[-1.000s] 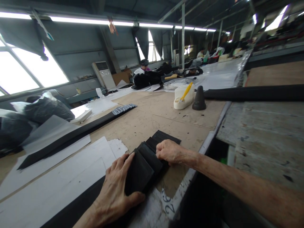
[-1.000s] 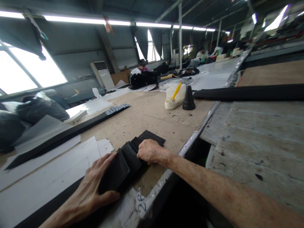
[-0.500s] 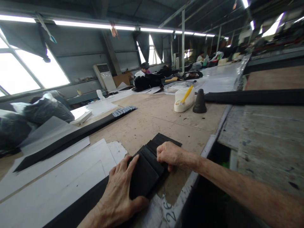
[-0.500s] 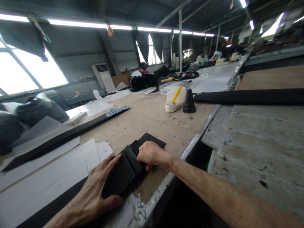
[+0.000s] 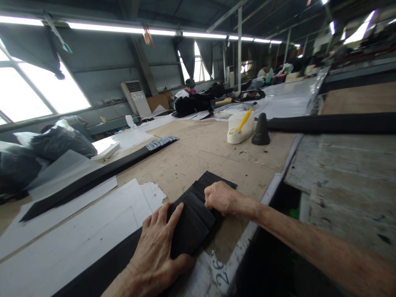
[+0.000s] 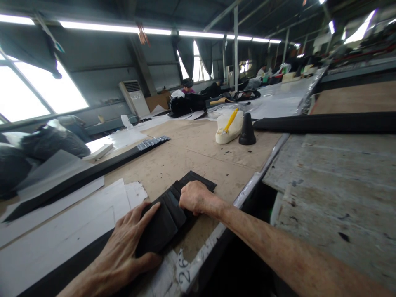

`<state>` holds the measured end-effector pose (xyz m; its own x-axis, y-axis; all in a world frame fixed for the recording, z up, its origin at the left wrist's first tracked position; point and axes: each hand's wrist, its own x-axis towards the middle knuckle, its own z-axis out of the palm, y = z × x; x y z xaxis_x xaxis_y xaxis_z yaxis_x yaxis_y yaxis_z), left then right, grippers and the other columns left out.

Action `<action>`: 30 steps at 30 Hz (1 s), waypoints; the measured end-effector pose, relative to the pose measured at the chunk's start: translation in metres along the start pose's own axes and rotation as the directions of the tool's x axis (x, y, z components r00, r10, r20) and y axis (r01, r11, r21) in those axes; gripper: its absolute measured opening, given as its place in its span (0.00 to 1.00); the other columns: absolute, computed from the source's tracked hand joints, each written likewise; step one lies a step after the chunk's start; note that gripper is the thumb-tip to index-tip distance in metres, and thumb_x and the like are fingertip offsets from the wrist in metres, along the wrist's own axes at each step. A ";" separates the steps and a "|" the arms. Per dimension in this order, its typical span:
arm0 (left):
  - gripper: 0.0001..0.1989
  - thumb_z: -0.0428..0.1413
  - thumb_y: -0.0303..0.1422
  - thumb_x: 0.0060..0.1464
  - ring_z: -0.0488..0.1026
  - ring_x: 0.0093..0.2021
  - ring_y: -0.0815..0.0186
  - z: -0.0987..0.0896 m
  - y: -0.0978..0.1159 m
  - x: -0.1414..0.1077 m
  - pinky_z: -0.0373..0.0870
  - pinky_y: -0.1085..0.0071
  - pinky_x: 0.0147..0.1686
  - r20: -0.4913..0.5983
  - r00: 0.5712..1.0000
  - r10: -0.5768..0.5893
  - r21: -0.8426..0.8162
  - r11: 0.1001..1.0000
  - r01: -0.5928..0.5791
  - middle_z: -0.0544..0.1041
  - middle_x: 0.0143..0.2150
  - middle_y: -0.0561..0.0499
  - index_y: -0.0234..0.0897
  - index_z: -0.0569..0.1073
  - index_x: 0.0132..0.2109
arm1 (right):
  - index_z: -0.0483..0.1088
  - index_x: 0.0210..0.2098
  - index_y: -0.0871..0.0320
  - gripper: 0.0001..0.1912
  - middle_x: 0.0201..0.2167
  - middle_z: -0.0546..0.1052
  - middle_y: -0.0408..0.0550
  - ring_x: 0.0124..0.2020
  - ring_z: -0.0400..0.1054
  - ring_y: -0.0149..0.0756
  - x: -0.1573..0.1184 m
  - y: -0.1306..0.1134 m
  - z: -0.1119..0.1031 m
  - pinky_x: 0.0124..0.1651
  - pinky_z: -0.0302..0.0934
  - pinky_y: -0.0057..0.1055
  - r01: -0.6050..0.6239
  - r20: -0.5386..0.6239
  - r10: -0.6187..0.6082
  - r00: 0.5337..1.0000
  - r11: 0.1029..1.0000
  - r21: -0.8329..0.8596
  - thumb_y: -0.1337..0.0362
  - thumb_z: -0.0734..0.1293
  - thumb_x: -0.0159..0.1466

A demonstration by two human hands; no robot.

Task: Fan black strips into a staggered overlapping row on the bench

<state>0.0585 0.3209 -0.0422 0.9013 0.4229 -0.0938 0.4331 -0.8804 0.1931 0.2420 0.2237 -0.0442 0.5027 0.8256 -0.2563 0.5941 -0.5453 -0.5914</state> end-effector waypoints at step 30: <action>0.48 0.51 0.58 0.43 0.48 0.64 0.46 0.025 -0.023 0.007 0.53 0.44 0.55 0.093 0.995 0.019 0.165 0.986 -0.034 0.44 0.66 0.37 0.43 0.40 0.64 | 0.68 0.31 0.58 0.06 0.31 0.72 0.45 0.33 0.65 0.32 -0.001 0.057 -0.040 0.35 0.55 0.26 -0.138 -0.438 0.104 0.893 0.989 -0.047 0.64 0.67 0.53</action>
<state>0.0553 0.3385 -0.0714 0.9053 0.3843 -0.1807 0.3960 -0.9177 0.0320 0.3002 0.1857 -0.0474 0.7857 0.6169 0.0447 0.5479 -0.6606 -0.5132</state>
